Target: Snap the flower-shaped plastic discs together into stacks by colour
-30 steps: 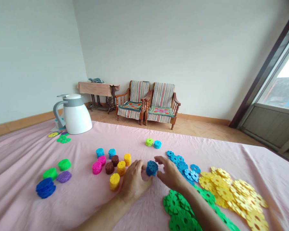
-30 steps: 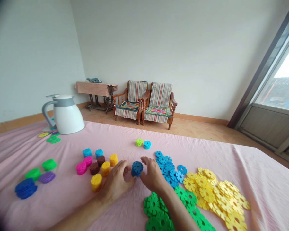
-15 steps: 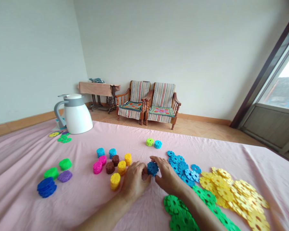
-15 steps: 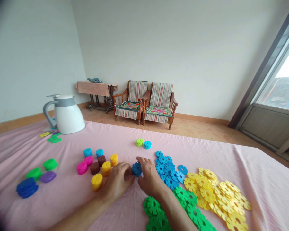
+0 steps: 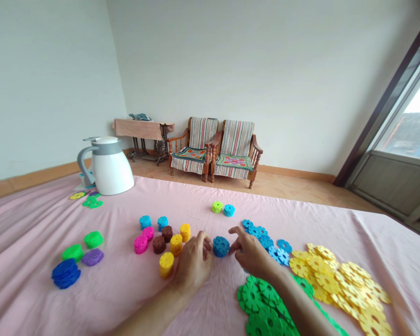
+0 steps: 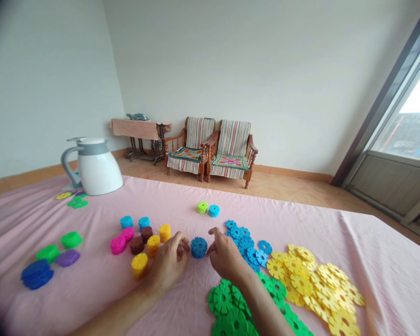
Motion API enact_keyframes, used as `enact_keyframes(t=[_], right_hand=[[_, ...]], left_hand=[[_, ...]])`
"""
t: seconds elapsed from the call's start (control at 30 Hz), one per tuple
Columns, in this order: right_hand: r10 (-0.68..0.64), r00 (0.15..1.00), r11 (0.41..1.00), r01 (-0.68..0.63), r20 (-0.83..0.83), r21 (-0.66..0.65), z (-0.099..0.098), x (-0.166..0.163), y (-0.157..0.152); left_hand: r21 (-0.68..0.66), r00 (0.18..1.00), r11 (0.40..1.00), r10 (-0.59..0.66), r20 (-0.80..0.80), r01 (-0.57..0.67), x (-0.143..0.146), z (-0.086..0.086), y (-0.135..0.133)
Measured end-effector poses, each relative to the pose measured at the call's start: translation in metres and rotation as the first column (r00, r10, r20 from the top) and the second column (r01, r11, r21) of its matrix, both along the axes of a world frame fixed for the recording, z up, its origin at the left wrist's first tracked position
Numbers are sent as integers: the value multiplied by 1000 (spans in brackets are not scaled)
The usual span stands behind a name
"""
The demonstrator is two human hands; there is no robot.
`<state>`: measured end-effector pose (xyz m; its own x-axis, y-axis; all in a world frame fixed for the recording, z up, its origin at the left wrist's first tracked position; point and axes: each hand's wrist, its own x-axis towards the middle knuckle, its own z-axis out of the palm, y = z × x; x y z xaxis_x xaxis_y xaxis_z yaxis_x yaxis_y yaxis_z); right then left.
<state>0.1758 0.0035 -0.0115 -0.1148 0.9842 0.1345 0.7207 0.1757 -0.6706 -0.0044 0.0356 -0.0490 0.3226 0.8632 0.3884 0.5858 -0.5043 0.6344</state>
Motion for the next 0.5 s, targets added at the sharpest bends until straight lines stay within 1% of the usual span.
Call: enact_keyframes(t=[0.17, 0.3, 0.37, 0.43, 0.5], right_hand=[[-17, 999, 1000, 17, -34, -4, -4, -2, 2], [-23, 1000, 1000, 23, -8, 0, -4, -2, 2], [-63, 996, 998, 63, 64, 8, -2, -1, 2], [-122, 974, 992, 123, 190, 6, 2, 1, 1], [-122, 945, 990, 139, 304, -38, 7, 3, -1]], left_hand=[[-33, 999, 999, -14, 39, 15, 0, -2, 1], [-43, 998, 999, -29, 49, 32, 0, -1, 2], [-37, 999, 999, -21, 42, 22, 0, -1, 2], [-7, 999, 1000, -21, 36, 22, 0, -1, 2], [29, 999, 999, -43, 32, 42, 0, -1, 2]])
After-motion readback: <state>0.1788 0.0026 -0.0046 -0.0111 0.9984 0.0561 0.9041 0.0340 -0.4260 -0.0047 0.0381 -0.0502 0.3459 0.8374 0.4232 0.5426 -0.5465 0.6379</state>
